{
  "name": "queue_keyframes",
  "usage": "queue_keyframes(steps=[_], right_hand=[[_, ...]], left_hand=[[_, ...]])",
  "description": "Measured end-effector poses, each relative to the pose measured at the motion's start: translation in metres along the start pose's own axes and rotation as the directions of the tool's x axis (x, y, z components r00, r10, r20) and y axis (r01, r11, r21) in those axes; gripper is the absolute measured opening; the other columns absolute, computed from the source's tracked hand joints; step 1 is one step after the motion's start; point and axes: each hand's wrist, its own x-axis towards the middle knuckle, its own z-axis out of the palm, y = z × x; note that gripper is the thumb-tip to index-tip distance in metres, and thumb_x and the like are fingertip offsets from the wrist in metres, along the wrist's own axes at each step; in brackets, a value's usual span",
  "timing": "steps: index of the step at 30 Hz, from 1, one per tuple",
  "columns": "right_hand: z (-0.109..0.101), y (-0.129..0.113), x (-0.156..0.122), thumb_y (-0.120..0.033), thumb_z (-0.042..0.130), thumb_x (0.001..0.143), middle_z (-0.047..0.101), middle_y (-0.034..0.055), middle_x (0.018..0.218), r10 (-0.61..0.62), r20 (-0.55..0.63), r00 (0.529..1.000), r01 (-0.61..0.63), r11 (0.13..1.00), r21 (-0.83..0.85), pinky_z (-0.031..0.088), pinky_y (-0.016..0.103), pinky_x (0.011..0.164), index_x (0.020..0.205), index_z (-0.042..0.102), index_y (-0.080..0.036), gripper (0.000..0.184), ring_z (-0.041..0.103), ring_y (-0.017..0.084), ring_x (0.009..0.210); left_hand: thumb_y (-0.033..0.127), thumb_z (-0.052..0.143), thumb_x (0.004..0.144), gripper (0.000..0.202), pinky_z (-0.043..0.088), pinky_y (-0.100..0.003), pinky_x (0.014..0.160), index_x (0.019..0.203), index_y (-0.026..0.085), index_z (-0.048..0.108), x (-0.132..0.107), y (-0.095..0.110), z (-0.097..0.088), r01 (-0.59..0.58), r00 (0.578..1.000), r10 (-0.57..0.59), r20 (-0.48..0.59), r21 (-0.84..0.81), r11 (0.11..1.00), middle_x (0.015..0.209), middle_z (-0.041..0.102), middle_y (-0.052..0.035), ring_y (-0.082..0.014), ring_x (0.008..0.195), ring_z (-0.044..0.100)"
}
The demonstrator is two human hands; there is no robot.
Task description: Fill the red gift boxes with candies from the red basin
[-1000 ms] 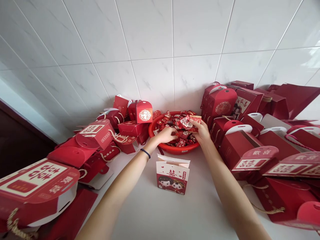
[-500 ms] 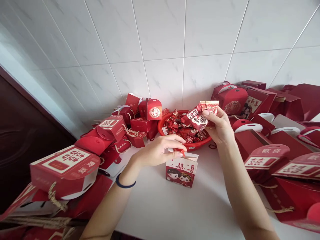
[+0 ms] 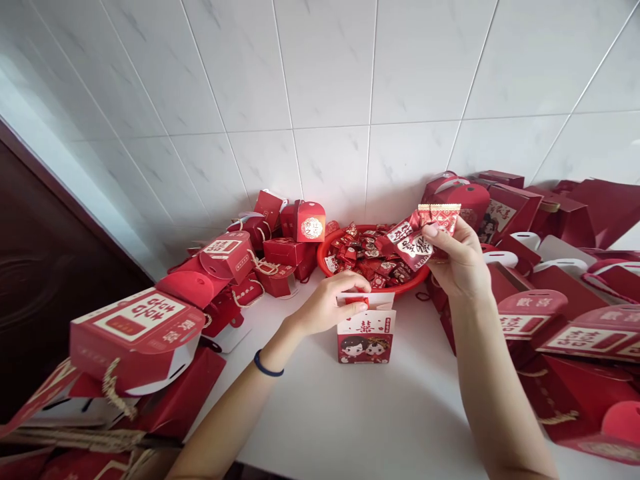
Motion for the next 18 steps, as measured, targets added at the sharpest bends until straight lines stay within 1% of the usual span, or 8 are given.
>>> queue_keyframes(steps=[3, 5, 8, 10, 12, 14, 16, 18], right_hand=[[0.001, 0.000, 0.000, -0.030, 0.090, 0.066, 0.074, -0.0006, 0.086, 0.013, 0.013, 1.000, -0.013, 1.000, -0.018, 0.059, 0.029, 0.069, 0.087, 0.070, -0.024, 0.029, 0.068, 0.015, 0.072], [0.001, 0.000, -0.001, -0.030, 0.091, 0.065, 0.074, -0.0006, 0.085, 0.017, 0.032, 0.999, -0.015, 0.999, -0.044, 0.059, 0.029, 0.069, 0.087, 0.070, -0.023, 0.030, 0.068, 0.015, 0.072], [0.000, 0.000, -0.003, -0.030, 0.091, 0.066, 0.075, 0.0002, 0.087, 0.021, 0.097, 0.995, -0.009, 0.993, -0.116, 0.060, 0.030, 0.070, 0.090, 0.071, -0.023, 0.032, 0.070, 0.016, 0.075], [-0.002, -0.001, -0.004, -0.029, 0.091, 0.068, 0.075, 0.0006, 0.088, 0.038, 0.175, 0.984, -0.008, 0.985, -0.171, 0.060, 0.030, 0.070, 0.093, 0.072, -0.022, 0.032, 0.070, 0.017, 0.076], [-0.003, -0.002, -0.005, -0.027, 0.090, 0.070, 0.076, 0.0012, 0.090, 0.062, 0.272, 0.960, -0.001, 0.976, -0.216, 0.060, 0.029, 0.070, 0.095, 0.074, -0.022, 0.031, 0.071, 0.017, 0.078], [-0.003, -0.003, -0.005, -0.026, 0.090, 0.071, 0.076, 0.0025, 0.094, 0.083, 0.369, 0.926, 0.016, 0.966, -0.259, 0.060, 0.028, 0.073, 0.096, 0.075, -0.020, 0.029, 0.071, 0.017, 0.083], [-0.002, -0.003, -0.005, -0.026, 0.089, 0.071, 0.076, 0.0041, 0.098, 0.100, 0.444, 0.890, 0.038, 0.956, -0.292, 0.059, 0.029, 0.078, 0.097, 0.076, -0.019, 0.030, 0.071, 0.018, 0.088], [-0.001, -0.003, -0.004, -0.028, 0.089, 0.072, 0.076, 0.0052, 0.099, 0.117, 0.486, 0.866, 0.047, 0.949, -0.313, 0.059, 0.030, 0.080, 0.099, 0.076, -0.018, 0.032, 0.071, 0.019, 0.090]], left_hand=[[0.023, 0.074, 0.086, 0.007, 0.060, -0.033, 0.087, 0.089, 0.018, 0.071, -0.002, -0.003, -0.001, 0.035, 0.999, -0.034, 0.016, -0.048, 0.998, 0.117, 0.068, -0.0106, -0.0228, 0.111, 0.067], [0.025, 0.073, 0.087, 0.006, 0.061, -0.032, 0.083, 0.088, 0.019, 0.073, -0.004, -0.005, -0.002, 0.063, 0.998, -0.061, 0.029, -0.065, 0.996, 0.121, 0.066, -0.0116, -0.0248, 0.117, 0.065], [0.023, 0.075, 0.085, 0.010, 0.062, -0.034, 0.085, 0.094, 0.019, 0.073, -0.006, -0.007, -0.001, 0.051, 0.996, -0.054, -0.072, -0.053, 0.997, 0.126, 0.065, -0.0119, -0.0255, 0.117, 0.065], [0.021, 0.074, 0.085, 0.005, 0.061, -0.037, 0.088, 0.089, 0.019, 0.072, -0.007, -0.008, -0.001, 0.039, 0.992, -0.042, -0.121, -0.026, 0.999, 0.125, 0.066, -0.0114, -0.0258, 0.117, 0.065], [0.020, 0.072, 0.087, 0.005, 0.061, -0.037, 0.089, 0.082, 0.019, 0.072, -0.009, -0.010, -0.001, 0.024, 0.995, -0.024, -0.101, -0.007, 1.000, 0.119, 0.070, -0.0102, -0.0260, 0.117, 0.066], [0.020, 0.070, 0.089, 0.006, 0.062, -0.037, 0.087, 0.085, 0.020, 0.075, -0.010, -0.012, 0.000, -0.010, 0.995, 0.011, -0.100, 0.007, 1.000, 0.113, 0.072, -0.0098, -0.0253, 0.115, 0.067], [0.019, 0.068, 0.091, 0.008, 0.062, -0.035, 0.085, 0.093, 0.020, 0.076, -0.012, -0.013, 0.001, -0.047, 0.987, 0.050, -0.150, 0.027, 0.999, 0.113, 0.071, -0.0108, -0.0233, 0.110, 0.068], [0.018, 0.066, 0.092, 0.011, 0.062, -0.035, 0.085, 0.092, 0.019, 0.077, -0.015, -0.013, 0.002, -0.075, 0.976, 0.085, -0.200, 0.056, 0.996, 0.119, 0.069, -0.0118, -0.0202, 0.102, 0.070]])
